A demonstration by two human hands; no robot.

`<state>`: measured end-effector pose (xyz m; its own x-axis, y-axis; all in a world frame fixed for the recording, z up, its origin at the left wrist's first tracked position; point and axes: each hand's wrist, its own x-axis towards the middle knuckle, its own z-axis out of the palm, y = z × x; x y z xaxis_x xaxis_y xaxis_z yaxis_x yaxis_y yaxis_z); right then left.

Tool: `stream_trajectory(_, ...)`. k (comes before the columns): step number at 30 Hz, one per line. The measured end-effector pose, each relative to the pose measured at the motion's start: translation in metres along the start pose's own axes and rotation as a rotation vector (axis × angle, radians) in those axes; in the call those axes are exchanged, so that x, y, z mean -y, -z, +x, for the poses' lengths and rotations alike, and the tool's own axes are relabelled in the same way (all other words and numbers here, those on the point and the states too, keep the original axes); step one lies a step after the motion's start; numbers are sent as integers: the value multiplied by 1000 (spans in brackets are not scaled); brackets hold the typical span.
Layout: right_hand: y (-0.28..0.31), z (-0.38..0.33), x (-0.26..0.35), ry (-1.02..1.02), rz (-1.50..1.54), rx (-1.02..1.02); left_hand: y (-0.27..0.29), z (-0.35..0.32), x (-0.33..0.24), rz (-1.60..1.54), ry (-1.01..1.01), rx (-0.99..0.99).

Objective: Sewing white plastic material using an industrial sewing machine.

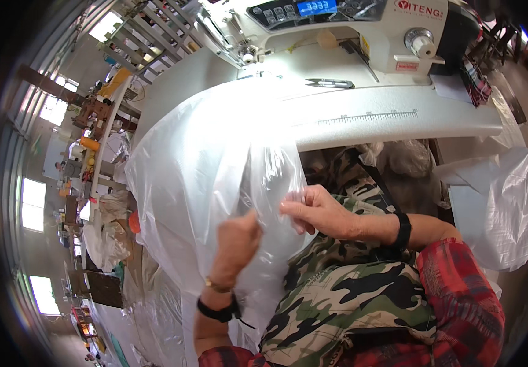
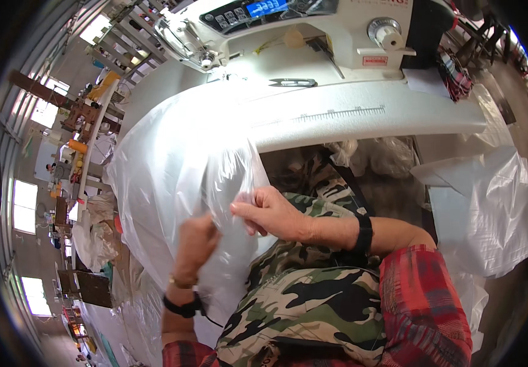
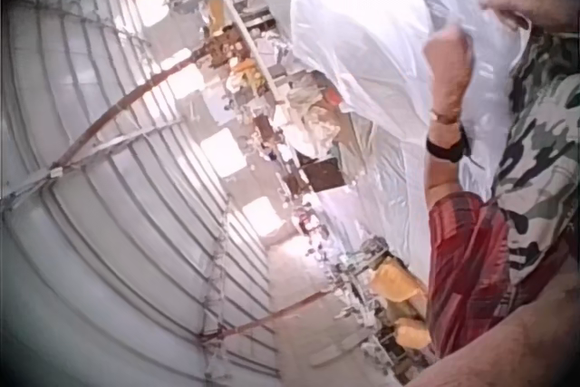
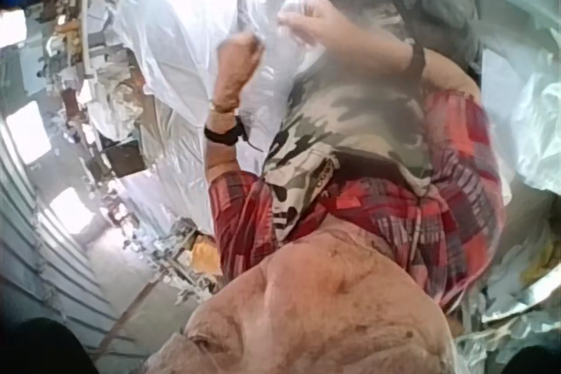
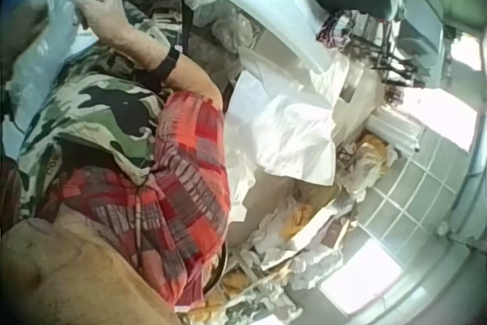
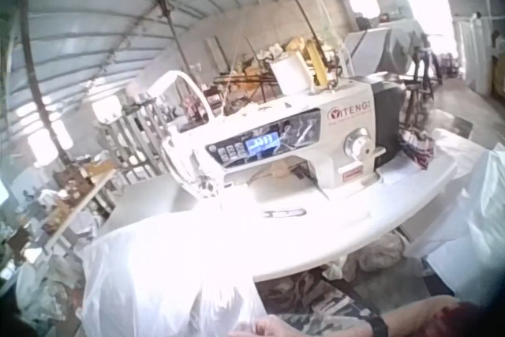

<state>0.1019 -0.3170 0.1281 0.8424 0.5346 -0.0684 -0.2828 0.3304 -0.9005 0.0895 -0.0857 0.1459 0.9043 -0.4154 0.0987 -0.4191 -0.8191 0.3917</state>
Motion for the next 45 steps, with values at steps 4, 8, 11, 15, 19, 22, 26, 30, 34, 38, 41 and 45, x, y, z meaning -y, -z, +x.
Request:
stream_trajectory(4, 6, 1, -10, -120, -135, 177, -63, -7, 20, 109, 83, 96)
stream_trajectory(8, 10, 10, -21, -247, -127, 100, -57, -13, 63, 19, 155, -243)
stream_trajectory(11, 11, 16, -29, -253, -105, 153, -29, -25, 97, -124, 422, -416)
stream_trajectory(15, 9, 21, -36, -280, -99, 238, -7, -30, 101, -6, 386, -567)
stream_trajectory(19, 11, 23, -42, -262, -128, 172, 4, -27, 53, 351, 285, -281)
stream_trajectory(22, 12, 25, -49, -161, -229, 119, 4, -30, 12, 141, 151, -252)
stream_trajectory(26, 8, 27, -57, -135, -131, 130, -9, -28, -13, -71, 52, -320)
stream_trajectory(30, 4, 27, -58, -116, -46, 215, -33, -24, -11, -438, 257, -230)
stream_trajectory(34, 2, 26, -58, -147, -53, 179, -54, -23, 1, -862, 405, -162)
stream_trajectory(38, 4, 24, -57, -262, -46, 144, -61, -27, 16, -986, 442, -178)
stream_trajectory(41, 7, 19, -53, -247, -38, 194, -58, -26, 29, -889, 474, -247)
stream_trajectory(45, 14, 13, -50, -253, -110, 266, -55, -26, 38, -746, 523, -273)
